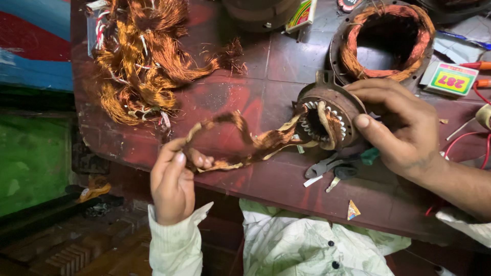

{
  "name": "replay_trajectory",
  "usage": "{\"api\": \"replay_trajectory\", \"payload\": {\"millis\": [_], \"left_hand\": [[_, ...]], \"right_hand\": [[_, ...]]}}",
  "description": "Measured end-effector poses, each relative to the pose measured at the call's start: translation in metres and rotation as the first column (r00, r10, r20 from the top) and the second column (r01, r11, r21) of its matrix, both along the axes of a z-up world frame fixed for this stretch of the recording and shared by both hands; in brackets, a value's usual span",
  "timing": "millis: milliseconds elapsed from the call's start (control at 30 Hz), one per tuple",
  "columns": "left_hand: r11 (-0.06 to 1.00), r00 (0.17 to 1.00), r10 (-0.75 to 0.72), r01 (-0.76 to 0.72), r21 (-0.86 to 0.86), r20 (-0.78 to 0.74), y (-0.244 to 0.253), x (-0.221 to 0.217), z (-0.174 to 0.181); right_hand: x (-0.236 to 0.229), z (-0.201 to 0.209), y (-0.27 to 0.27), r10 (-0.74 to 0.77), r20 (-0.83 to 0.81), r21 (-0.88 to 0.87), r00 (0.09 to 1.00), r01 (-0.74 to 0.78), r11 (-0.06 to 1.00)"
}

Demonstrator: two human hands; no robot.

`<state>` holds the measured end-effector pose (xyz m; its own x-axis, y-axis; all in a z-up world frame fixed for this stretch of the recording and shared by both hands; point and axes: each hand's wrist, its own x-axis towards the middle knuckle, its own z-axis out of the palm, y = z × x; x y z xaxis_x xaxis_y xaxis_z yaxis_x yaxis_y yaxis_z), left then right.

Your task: The person uses pliers to cut and pull copper wire from a motor stator, gradually removing the coils and placing the stripped wire on the workbench. The person rotates the stator to access different sections and continues extracting wire until the stator is mostly empty.

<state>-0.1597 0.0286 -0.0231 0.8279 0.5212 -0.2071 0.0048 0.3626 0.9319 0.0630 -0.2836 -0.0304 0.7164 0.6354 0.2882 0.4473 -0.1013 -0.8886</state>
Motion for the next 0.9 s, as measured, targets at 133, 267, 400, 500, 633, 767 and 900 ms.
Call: {"api": "replay_trajectory", "payload": {"millis": [133, 267, 400, 500, 633, 767, 900], "left_hand": [[0.735, 0.987, 0.092, -0.156, 0.660, 0.131, -0.044, -0.003, 0.035], [-0.013, 0.973, -0.065, -0.222, 0.975, 0.221, -0.095, 0.011, 0.031], [-0.607, 0.928, -0.370, -0.283, 0.743, 0.052, -0.109, 0.042, 0.015], [-0.734, 0.914, -0.404, -0.350, 0.582, 0.040, -0.100, 0.061, 0.016], [-0.652, 0.982, -0.173, -0.052, 0.756, -0.081, -0.076, 0.076, 0.029], [-0.548, 0.964, -0.203, 0.035, 0.836, -0.173, -0.052, 0.086, 0.033], [-0.450, 0.946, -0.246, 0.081, 0.890, -0.211, -0.036, 0.094, 0.029]], "right_hand": [[-0.001, -0.002, 0.000, 0.003, -0.009, 0.033, 1.000, -0.003, 0.999], [-0.002, -0.003, -0.001, -0.006, 0.023, 0.023, 1.000, 0.005, 1.000], [-0.002, -0.003, 0.000, 0.001, 0.043, 0.036, 0.999, -0.003, 0.999], [-0.003, -0.001, 0.001, -0.013, 0.053, 0.022, 0.999, 0.011, 1.000], [-0.002, 0.000, 0.001, -0.006, 0.041, 0.032, 0.999, 0.005, 0.999], [-0.001, 0.001, -0.001, 0.009, 0.025, 0.015, 1.000, -0.010, 1.000], [0.000, 0.004, 0.000, 0.019, 0.030, -0.007, 0.999, -0.019, 1.000]]}}
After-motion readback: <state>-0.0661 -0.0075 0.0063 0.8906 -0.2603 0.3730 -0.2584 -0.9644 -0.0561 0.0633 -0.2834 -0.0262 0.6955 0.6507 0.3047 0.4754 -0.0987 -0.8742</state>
